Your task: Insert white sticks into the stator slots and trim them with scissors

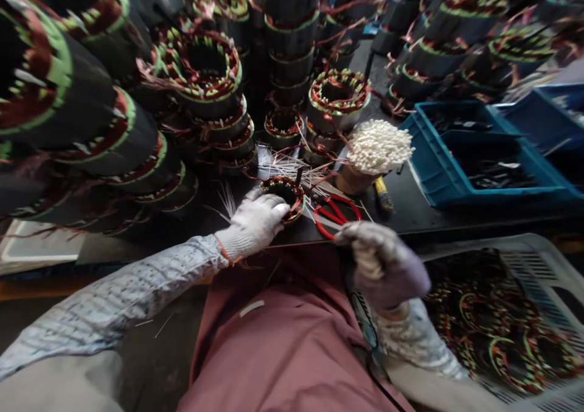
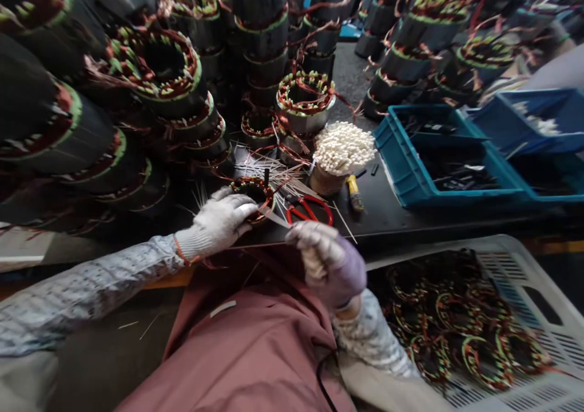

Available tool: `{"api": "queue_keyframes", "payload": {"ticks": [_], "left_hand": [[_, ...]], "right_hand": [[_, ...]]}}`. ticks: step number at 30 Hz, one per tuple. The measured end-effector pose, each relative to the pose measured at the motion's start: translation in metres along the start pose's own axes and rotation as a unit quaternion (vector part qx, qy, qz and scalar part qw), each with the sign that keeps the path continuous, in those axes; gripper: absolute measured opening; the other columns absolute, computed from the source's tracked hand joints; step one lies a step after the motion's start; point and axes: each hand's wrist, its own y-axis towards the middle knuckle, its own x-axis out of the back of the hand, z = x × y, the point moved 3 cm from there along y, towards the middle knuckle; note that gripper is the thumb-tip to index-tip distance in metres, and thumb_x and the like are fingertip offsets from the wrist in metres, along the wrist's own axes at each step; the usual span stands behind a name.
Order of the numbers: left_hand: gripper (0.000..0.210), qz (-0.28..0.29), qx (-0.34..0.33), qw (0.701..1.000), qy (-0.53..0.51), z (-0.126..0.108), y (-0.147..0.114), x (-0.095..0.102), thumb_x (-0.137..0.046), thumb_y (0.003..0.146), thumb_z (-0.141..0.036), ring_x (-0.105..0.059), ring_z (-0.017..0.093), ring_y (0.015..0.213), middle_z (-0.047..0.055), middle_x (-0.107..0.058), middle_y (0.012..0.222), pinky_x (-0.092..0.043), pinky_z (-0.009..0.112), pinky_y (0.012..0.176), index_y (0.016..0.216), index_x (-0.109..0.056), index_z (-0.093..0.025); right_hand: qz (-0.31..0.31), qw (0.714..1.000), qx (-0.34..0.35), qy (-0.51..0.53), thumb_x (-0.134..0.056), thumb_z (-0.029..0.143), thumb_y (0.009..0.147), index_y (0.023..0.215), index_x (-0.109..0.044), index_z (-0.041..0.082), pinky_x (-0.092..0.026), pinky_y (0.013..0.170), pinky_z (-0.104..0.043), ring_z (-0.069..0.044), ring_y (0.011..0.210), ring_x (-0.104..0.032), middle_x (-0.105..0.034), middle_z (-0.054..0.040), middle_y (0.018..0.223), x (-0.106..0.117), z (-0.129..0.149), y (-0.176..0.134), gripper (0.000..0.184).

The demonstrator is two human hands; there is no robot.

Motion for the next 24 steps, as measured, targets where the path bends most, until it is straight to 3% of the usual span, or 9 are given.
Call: {"api": "queue_keyframes", "payload": {"ticks": [4,7,9,15,19,24], "left_hand": [[0.027,-0.028,0.027,0.997,-0.059,0.001,0.003,-0.006,-0.062,0.082,-0.030,-0.062,0.019,0.103,0.001,-0.068,0.112,-0.038,0.039,0.103,0.109,-0.063,-0.025],[0.026,-0.044,0.021,0.998,-0.038,0.001,0.002,-0.006,-0.063,0.082,-0.030,-0.061,0.021,0.105,0.004,-0.067,0.115,-0.037,0.042,0.104,0.108,-0.064,-0.024],[0.025,-0.045,0.011,0.999,-0.008,0.001,0.000,-0.005,-0.062,0.083,-0.031,-0.061,0.023,0.105,0.006,-0.067,0.113,-0.034,0.046,0.105,0.107,-0.064,-0.023],[0.025,-0.033,-0.005,0.999,-0.007,0.008,0.004,-0.005,-0.061,0.083,-0.033,-0.064,0.022,0.098,0.004,-0.070,0.104,-0.026,0.050,0.110,0.107,-0.064,-0.025],[0.042,-0.030,0.002,1.000,-0.007,0.010,0.007,-0.004,-0.062,0.082,-0.033,-0.064,0.024,0.100,0.008,-0.070,0.106,-0.029,0.049,0.110,0.122,-0.057,-0.020],[0.066,-0.041,0.053,0.996,-0.066,0.015,0.001,-0.007,-0.068,0.076,-0.031,-0.060,0.027,0.112,0.010,-0.068,0.112,-0.032,0.049,0.110,0.136,-0.044,-0.018]], "right_hand": [[0.123,0.986,0.110,-0.010,-0.051,0.012,0.087,0.113,-0.060,0.032,-0.061,0.072,-0.034,-0.019,0.093,-0.069,-0.069,-0.0048,0.108,-0.008,0.008,-0.049,0.034],[0.206,0.971,0.121,0.004,-0.045,0.013,0.091,0.116,-0.058,0.029,-0.059,0.085,-0.039,-0.019,0.102,-0.067,-0.069,-0.0072,0.108,-0.013,0.010,-0.063,0.033],[0.228,0.967,0.110,0.020,-0.041,0.016,0.093,0.116,-0.057,0.028,-0.057,0.089,-0.041,-0.020,0.105,-0.065,-0.069,-0.0081,0.108,-0.016,0.009,-0.068,0.030],[0.200,0.978,0.033,0.043,-0.045,0.012,0.091,0.111,-0.059,0.027,-0.057,0.087,-0.036,-0.019,0.106,-0.065,-0.069,-0.0077,0.107,-0.022,0.000,-0.079,0.029],[0.164,0.984,-0.009,0.074,-0.050,0.007,0.087,0.108,-0.062,0.026,-0.058,0.083,-0.031,-0.018,0.103,-0.066,-0.070,-0.0064,0.108,-0.036,-0.009,-0.072,0.030],[0.078,0.994,0.023,0.076,-0.054,0.008,0.085,0.104,-0.065,0.024,-0.058,0.083,-0.029,-0.016,0.096,-0.069,-0.072,-0.0051,0.101,-0.070,-0.027,-0.044,0.027]]}}
